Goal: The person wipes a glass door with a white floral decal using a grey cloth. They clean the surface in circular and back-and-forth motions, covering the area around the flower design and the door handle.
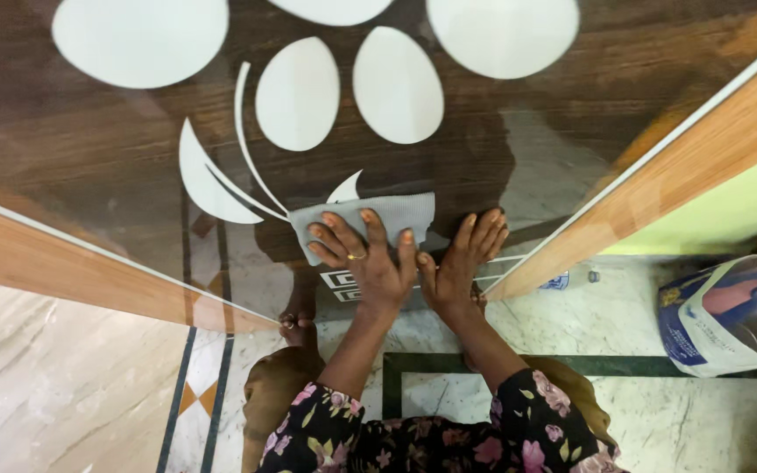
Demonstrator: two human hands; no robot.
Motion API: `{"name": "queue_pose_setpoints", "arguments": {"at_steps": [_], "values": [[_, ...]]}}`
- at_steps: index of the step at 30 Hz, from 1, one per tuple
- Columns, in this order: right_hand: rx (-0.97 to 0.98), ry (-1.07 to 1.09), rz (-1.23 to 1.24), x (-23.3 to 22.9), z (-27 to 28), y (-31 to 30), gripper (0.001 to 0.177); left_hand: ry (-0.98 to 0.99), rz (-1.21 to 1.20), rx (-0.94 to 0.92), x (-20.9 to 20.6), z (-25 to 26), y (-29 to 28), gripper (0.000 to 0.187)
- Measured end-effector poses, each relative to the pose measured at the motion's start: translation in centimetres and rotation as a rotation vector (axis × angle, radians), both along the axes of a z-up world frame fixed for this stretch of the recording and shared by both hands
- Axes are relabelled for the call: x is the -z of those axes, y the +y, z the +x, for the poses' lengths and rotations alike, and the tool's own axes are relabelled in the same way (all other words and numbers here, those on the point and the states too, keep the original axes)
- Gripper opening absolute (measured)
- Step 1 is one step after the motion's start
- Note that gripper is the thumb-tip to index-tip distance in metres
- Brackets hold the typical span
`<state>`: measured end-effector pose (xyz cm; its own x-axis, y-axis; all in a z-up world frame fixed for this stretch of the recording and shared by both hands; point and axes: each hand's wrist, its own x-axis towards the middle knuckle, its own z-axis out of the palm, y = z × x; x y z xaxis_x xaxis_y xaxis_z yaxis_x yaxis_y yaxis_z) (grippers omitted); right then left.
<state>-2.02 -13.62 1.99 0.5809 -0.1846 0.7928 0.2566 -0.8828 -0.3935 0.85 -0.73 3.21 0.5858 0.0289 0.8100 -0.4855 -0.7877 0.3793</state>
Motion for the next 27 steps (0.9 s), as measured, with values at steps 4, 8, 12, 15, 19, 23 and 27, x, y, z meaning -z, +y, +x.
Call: {"name": "queue_pose_setpoints", "arguments": {"at_steps": [4, 8, 12, 15, 19, 23, 27], "values": [[0.0, 0.01, -0.054, 0.7, -0.3, -1.2, 0.075, 0.026, 0.153, 0.036, 2.2, -1.5, -1.6, 0.068], [0.006, 0.053, -0.123, 1.0, -0.4, -2.3, 0.077, 0.216, 0.2, 0.113, 4.0, -2.7, -0.8, 0.076], [0.056, -0.018, -0.072, 1.0, 0.3, -0.8, 0.081, 0.081, -0.006, -0.014, 0.8, -0.2, 1.3, 0.074], [0.046, 0.01, -0.044, 0.8, -0.1, -0.2, 0.084, 0.011, -0.076, -0.06, -1.4, 1.1, 1.2, 0.078], [0.037, -0.008, -0.063, -0.2, -0.2, -0.7, 0.08, 0.043, 0.093, 0.009, 0.9, -0.3, -0.4, 0.082], [0.005, -0.09, -0.067, -1.2, -0.3, -0.6, 0.086, 0.107, 0.279, 0.038, 5.2, -1.6, 0.9, 0.083], [0.04, -0.063, -0.054, -1.4, -0.2, 0.0, 0.078, 0.09, 0.178, 0.027, 4.2, -0.4, 2.8, 0.079]]}}
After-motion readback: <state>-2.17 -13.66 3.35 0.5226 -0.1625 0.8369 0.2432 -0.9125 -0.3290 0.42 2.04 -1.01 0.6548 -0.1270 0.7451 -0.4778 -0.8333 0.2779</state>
